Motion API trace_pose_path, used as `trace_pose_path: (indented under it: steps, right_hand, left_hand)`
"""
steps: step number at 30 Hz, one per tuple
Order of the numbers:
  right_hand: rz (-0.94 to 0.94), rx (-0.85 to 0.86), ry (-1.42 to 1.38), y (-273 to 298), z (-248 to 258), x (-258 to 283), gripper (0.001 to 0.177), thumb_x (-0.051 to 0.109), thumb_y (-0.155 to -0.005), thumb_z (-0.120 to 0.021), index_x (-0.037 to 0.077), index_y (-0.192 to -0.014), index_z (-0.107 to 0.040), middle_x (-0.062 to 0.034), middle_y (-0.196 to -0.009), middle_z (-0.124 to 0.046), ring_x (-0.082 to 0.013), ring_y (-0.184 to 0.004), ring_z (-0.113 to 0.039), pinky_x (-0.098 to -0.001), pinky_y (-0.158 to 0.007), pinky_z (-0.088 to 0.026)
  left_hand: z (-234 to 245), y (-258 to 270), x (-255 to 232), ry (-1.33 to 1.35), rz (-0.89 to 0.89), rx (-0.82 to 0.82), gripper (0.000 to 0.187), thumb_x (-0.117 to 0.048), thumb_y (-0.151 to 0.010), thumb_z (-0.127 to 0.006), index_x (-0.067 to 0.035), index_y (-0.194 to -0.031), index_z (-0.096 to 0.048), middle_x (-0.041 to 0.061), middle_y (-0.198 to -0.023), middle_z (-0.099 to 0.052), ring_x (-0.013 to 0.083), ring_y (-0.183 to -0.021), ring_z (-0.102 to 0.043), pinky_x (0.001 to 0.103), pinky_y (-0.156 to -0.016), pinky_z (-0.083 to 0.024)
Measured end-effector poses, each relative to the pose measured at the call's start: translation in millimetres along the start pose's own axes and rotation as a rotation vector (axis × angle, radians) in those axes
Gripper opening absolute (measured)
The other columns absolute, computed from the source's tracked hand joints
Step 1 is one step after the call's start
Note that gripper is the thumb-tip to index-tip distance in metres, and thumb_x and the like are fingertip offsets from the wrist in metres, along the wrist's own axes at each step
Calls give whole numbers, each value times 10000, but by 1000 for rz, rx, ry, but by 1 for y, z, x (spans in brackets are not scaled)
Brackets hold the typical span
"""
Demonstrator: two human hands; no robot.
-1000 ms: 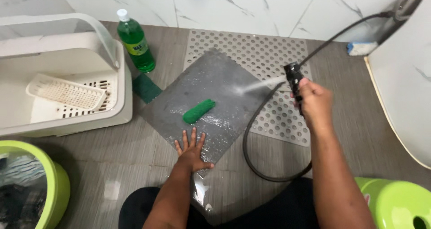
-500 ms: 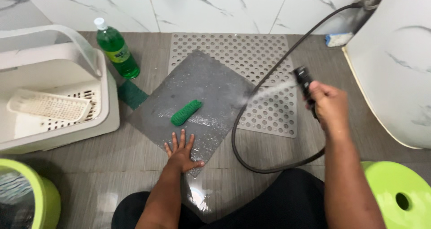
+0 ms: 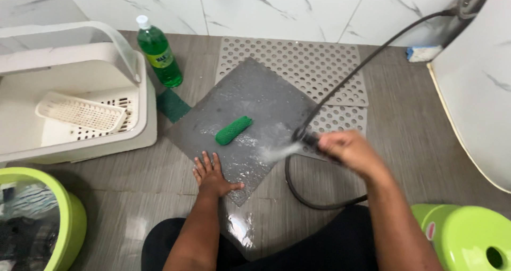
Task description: The person scrubs a grey mat and a green plastic stool using a brush and liquid from a green bottle on a tiled bathroom floor.
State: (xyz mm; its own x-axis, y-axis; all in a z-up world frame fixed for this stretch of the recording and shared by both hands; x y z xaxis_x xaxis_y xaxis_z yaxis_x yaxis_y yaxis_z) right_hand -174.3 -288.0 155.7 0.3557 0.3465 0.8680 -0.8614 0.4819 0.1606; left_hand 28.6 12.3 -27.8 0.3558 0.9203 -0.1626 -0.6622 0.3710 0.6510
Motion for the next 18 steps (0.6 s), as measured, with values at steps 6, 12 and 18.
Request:
trace_pose_path:
  steps: [6,12,18]
  right_hand:
    - [57,-47,-45,-22,-42,18,414,433,-928,-724,76,-1114,-820,4,-923,-752,-89,-771,-658,-244,-691,-512]
    - [-44,-395,-110,-73,-40,49,375,373,-1014,-633,31,-1019,-786,-47,-702,-688,-115,-572,-563,-288,-539,-434]
    - [16,-263,-239,-123,-67,79,343,337,-998,-634,27,-944,-769,-23,-694,-695,-107,-564,-584,-276,-528,-457]
  left_hand:
    - [4,-2,2,8,13,77,1599,-805,-588,-826,-162,-1627,206,175,-1661,364,392,-1507,367,577,-1235,131]
    - [1,-7,4,23,-28,76,1614,-835,-585,-799,-137,-1616,229,208,-1635,399,435,-1479,395,620,-1209,154]
    - [5,-9,4,35,-21,90,1631,-816,-564,-822,-138,-1620,221,208,-1639,394,434,-1479,395,623,-1208,150]
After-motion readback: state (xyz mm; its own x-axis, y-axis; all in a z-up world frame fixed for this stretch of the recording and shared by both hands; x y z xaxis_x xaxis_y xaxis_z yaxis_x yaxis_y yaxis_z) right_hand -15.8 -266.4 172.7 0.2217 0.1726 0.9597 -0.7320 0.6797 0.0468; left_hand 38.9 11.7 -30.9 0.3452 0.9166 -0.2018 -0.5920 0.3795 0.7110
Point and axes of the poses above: each hand's wrist, its own y-axis away from the middle knuckle, its own z-axis out of the back of the hand, x = y × z, the point moved 2 cm from there along -y, towards the middle knuckle
